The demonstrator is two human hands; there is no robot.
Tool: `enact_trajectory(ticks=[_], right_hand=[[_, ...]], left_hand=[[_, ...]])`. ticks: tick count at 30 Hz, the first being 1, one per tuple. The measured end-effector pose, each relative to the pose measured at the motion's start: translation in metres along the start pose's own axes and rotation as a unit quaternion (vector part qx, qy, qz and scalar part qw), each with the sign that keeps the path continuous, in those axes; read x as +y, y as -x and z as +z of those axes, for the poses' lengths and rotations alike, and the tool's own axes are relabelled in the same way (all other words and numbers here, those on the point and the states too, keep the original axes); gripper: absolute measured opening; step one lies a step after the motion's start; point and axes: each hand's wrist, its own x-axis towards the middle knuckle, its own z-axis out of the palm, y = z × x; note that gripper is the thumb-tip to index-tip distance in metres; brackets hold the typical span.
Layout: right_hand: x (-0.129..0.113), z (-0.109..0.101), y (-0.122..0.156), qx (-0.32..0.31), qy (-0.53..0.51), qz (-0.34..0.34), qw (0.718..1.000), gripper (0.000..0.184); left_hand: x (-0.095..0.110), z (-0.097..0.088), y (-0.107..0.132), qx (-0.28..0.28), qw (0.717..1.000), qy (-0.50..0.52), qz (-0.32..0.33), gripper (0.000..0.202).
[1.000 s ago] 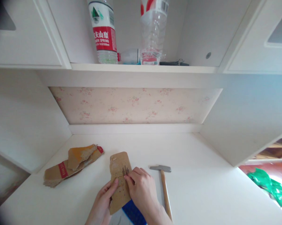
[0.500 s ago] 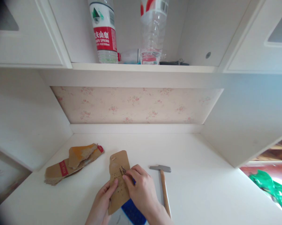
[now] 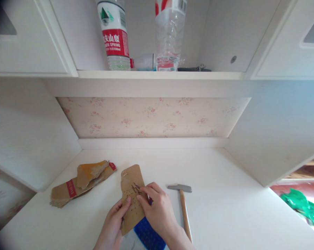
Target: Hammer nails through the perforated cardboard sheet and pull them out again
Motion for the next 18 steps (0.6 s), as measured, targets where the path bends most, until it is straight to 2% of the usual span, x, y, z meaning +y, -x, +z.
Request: enact_trajectory(ticks=[3,5,6,8,10,11,15,18], right_hand=[[0.007,-0.002,-0.003,0.042,-0.112,0.069,0.990,0.025],[0.013,-0.003,-0.004,0.046,-0.204,0.136,0.968,0.025],[0.015,-0.003,-0.005,0.020,-0.245,0.156,0.957,0.021],[0.017,-0.004,-0.006,-0.073,-0.301,0.155,0.938,0.022],[0.016,-0.005,-0.006,-0.140,-0.325,0.130,0.926,0.032],[0.014,-0.005,-0.007,-0.149,-0.327,0.122,0.925,0.034],[0.012,-0.004,-0.010,-0.120,-0.272,0.116,0.948,0.029],[0.011,-0.002,-0.011,-0.128,-0.265,0.116,0.949,0.029]], left_hand=[[0.001,0.000,-0.003,-0.004,1.000,0.017,-0.021,0.038],[0.001,0.000,-0.003,0.000,0.999,0.021,-0.035,0.035],[0.002,0.000,-0.003,0.005,0.999,0.021,-0.039,0.033],[0.002,0.001,-0.002,0.015,0.999,0.017,-0.041,0.030],[0.002,0.003,-0.001,0.021,0.999,0.010,-0.038,0.027],[0.003,0.004,0.000,0.021,0.999,0.007,-0.037,0.026],[0.005,0.007,0.002,0.009,0.999,0.007,-0.039,0.025],[0.006,0.007,0.001,0.015,0.999,0.009,-0.042,0.023]])
